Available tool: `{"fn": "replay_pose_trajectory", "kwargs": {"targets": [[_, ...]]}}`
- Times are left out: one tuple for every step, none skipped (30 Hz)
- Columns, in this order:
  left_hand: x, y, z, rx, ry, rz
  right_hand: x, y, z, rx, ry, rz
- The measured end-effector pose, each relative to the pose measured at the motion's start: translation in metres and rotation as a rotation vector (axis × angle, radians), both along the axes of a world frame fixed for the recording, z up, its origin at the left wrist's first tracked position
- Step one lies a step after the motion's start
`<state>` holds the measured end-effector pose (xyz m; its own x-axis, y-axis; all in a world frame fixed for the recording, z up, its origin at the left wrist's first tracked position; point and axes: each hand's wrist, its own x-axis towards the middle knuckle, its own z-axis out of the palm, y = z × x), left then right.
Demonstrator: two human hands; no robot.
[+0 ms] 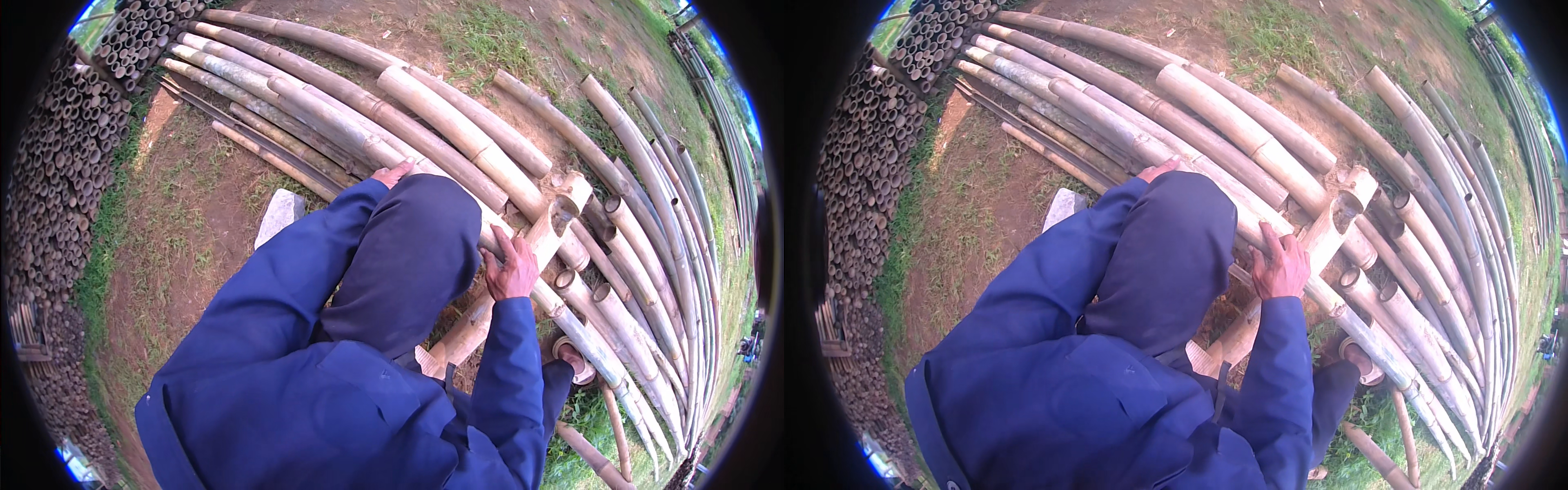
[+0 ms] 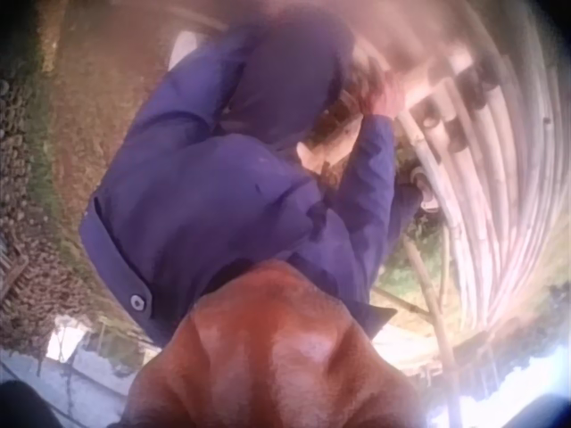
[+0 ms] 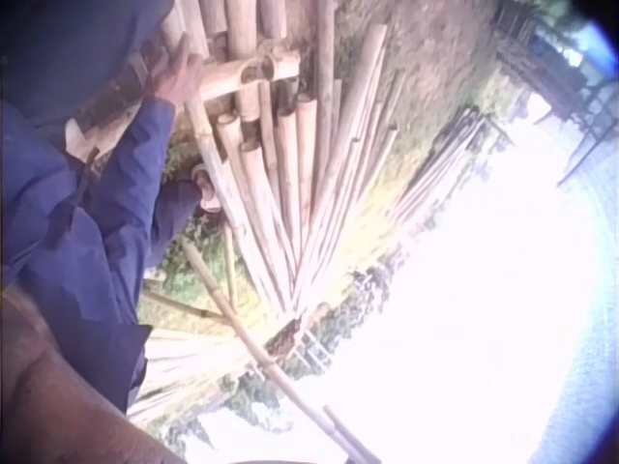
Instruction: The person selects bamboo poles from a pile, positions them on a makeshift sawhorse, and cuts them to length using a hand saw. The cut pieces are set aside, and the process is repeated with additional poles.
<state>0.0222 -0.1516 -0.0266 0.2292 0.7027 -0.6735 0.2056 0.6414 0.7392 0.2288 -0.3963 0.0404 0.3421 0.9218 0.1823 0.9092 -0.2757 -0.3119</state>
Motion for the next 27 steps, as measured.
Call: {"fn": "replay_pose_trajectory", "kwargs": {"targets": [[-0.005, 0.001, -0.003, -0.010, -0.140, 0.025, -0.002, 0.005, 0.001, 0.014, 0.002, 0.012], [-0.010, 0.005, -0.010, -0.018, -0.285, 0.046, -0.005, 0.009, 0.003, 0.029, -0.015, 0.019], [-0.014, 0.010, -0.021, -0.070, -0.392, 0.081, -0.008, 0.013, 0.005, 0.045, -0.033, 0.026], [-0.017, 0.015, -0.033, -0.126, -0.494, 0.114, -0.010, 0.017, 0.005, 0.061, -0.048, 0.034], [-0.021, 0.020, -0.044, -0.226, -0.556, 0.161, -0.013, 0.019, 0.005, 0.049, -0.055, 0.030], [-0.024, 0.025, -0.056, -0.326, -0.618, 0.210, -0.015, 0.021, 0.003, 0.037, -0.062, 0.028], [-0.022, 0.022, -0.056, -0.210, -0.559, 0.187, -0.015, 0.020, -0.001, 0.017, -0.073, 0.015], [-0.020, 0.017, -0.054, -0.094, -0.499, 0.164, -0.015, 0.019, -0.006, 0.028, -0.074, 0.009], [-0.020, 0.012, -0.056, -0.008, -0.478, 0.150, -0.016, 0.017, -0.012, 0.039, -0.076, 0.003], [-0.024, 0.009, -0.058, 0.085, -0.448, 0.143, -0.019, 0.017, -0.017, 0.055, -0.069, 0.005], [-0.029, 0.004, -0.060, 0.147, -0.457, 0.145, -0.022, 0.015, -0.020, 0.068, -0.059, 0.018], [-0.042, -0.004, -0.062, 0.176, -0.401, 0.107, -0.026, 0.011, -0.023, 0.080, -0.048, 0.031], [-0.048, -0.013, -0.057, 0.201, -0.350, 0.058, -0.029, 0.005, -0.029, 0.091, -0.040, 0.034], [-0.054, -0.022, -0.052, 0.227, -0.303, 0.008, -0.032, -0.002, -0.037, 0.087, -0.039, 0.048], [-0.055, -0.033, -0.055, 0.195, -0.367, 0.110, -0.035, -0.011, -0.046, 0.083, -0.037, 0.061], [-0.065, -0.039, -0.064, 0.253, -0.338, 0.066, -0.039, -0.016, -0.056, 0.085, -0.031, 0.083], [-0.071, -0.045, -0.075, 0.308, -0.315, 0.020, -0.046, -0.022, -0.064, 0.140, -0.014, 0.060], [-0.077, -0.052, -0.086, 0.343, -0.274, -0.013, -0.050, -0.028, -0.072, 0.106, -0.016, 0.054], [-0.082, -0.057, -0.093, 0.352, -0.248, -0.033, -0.056, -0.032, -0.075, 0.069, -0.016, 0.050], [-0.086, -0.062, -0.099, 0.350, -0.214, -0.052, -0.059, -0.036, -0.078, 0.031, -0.016, 0.045], [-0.088, -0.064, -0.105, 0.344, -0.177, -0.071, -0.061, -0.036, -0.082, 0.010, 0.004, 0.035], [-0.088, -0.064, -0.108, 0.337, -0.142, -0.090, -0.061, -0.035, -0.083, -0.001, 0.005, 0.035], [-0.090, -0.065, -0.111, 0.329, -0.102, -0.111, -0.062, -0.034, -0.084, -0.012, 0.006, 0.038], [-0.093, -0.069, -0.114, 0.313, -0.064, -0.120, -0.063, -0.034, -0.087, -0.022, 0.008, 0.043], [-0.093, -0.071, -0.118, 0.303, -0.036, -0.131, -0.061, -0.035, -0.092, -0.055, 0.035, 0.047], [-0.091, -0.075, -0.122, 0.294, -0.020, -0.144, -0.058, -0.038, -0.099, -0.082, 0.037, 0.041], [-0.089, -0.080, -0.122, 0.278, -0.004, -0.154, -0.056, -0.041, -0.106, -0.091, 0.049, 0.041]]}}
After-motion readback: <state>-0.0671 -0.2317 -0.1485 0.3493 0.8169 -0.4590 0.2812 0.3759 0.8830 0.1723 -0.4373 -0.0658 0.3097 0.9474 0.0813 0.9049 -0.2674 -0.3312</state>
